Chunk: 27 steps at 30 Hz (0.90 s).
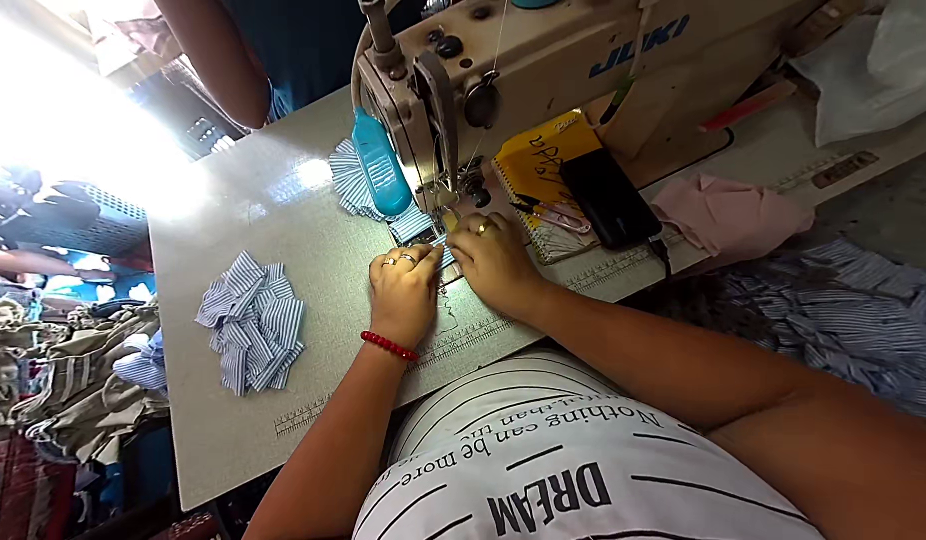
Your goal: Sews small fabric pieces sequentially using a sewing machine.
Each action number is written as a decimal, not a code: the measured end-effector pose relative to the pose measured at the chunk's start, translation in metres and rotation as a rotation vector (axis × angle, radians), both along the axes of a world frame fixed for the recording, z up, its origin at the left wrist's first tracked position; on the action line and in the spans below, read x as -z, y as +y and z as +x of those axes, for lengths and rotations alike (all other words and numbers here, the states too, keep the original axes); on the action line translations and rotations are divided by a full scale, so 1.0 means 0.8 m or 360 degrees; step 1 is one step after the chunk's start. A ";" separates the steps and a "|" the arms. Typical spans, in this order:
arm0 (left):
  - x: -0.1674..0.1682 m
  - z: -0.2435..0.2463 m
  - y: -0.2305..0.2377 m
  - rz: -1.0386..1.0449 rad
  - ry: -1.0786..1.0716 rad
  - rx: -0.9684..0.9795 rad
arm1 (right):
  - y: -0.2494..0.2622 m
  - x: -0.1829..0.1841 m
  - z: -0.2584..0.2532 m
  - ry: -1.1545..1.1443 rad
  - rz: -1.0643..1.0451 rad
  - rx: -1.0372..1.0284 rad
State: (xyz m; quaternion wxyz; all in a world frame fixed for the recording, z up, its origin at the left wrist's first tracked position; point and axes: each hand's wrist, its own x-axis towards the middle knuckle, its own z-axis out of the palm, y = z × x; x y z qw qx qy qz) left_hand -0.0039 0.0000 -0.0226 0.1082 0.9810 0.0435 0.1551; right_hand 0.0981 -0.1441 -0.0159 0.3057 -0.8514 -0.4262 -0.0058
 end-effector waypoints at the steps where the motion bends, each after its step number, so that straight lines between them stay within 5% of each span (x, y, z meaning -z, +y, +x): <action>1: 0.000 0.000 0.001 -0.0005 0.0018 -0.0006 | -0.009 0.000 -0.006 -0.0075 -0.0060 -0.0050; 12: -0.001 0.015 0.025 -0.0012 0.0048 0.0039 | -0.017 0.001 -0.010 -0.0078 -0.0398 -0.0079; 27: -0.002 0.016 0.033 0.0009 0.0076 0.0093 | -0.019 0.005 -0.014 -0.0235 -0.0271 -0.0078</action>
